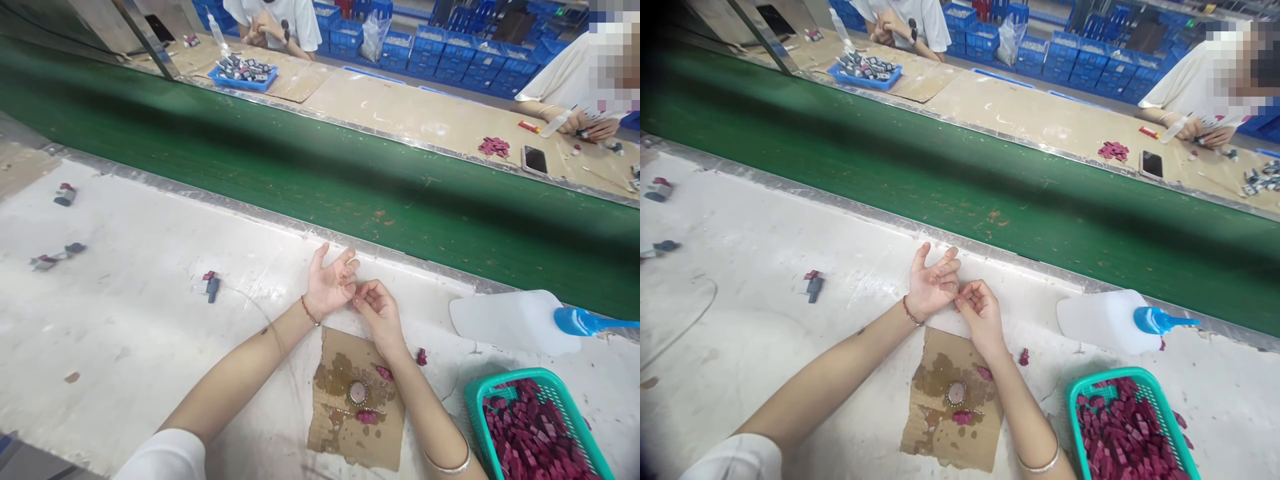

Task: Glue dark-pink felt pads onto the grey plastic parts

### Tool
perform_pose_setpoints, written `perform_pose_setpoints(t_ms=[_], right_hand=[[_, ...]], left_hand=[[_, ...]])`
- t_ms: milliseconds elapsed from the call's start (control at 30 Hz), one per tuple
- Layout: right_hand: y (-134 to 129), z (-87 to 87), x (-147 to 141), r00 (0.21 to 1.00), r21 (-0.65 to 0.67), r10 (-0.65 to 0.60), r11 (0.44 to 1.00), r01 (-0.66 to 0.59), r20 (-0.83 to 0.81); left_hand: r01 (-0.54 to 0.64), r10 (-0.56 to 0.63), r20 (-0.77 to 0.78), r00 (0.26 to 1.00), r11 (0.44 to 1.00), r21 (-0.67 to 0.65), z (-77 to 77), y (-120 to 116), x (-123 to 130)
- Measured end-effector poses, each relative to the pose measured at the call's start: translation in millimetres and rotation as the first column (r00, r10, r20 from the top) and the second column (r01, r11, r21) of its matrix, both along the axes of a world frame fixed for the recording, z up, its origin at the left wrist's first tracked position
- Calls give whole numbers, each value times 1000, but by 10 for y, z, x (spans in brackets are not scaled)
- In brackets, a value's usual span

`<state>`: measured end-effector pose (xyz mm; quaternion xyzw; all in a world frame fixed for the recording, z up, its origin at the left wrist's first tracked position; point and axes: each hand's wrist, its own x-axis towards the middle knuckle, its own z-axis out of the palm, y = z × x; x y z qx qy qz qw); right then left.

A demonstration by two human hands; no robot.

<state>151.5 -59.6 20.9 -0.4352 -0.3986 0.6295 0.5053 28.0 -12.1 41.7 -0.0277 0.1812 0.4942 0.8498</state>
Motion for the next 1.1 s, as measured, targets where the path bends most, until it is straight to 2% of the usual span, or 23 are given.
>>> perform_pose_setpoints(t_ms=[667,1100], right_hand=[[4,27,11,1000,5,-12,1000,12,21],[8,27,21,1000,-7,-5,1000,5,-20]], left_hand=[[12,-11,-36,999,1000,27,16,-6,17],[19,-16,-50,999,999,50,0,7,13]])
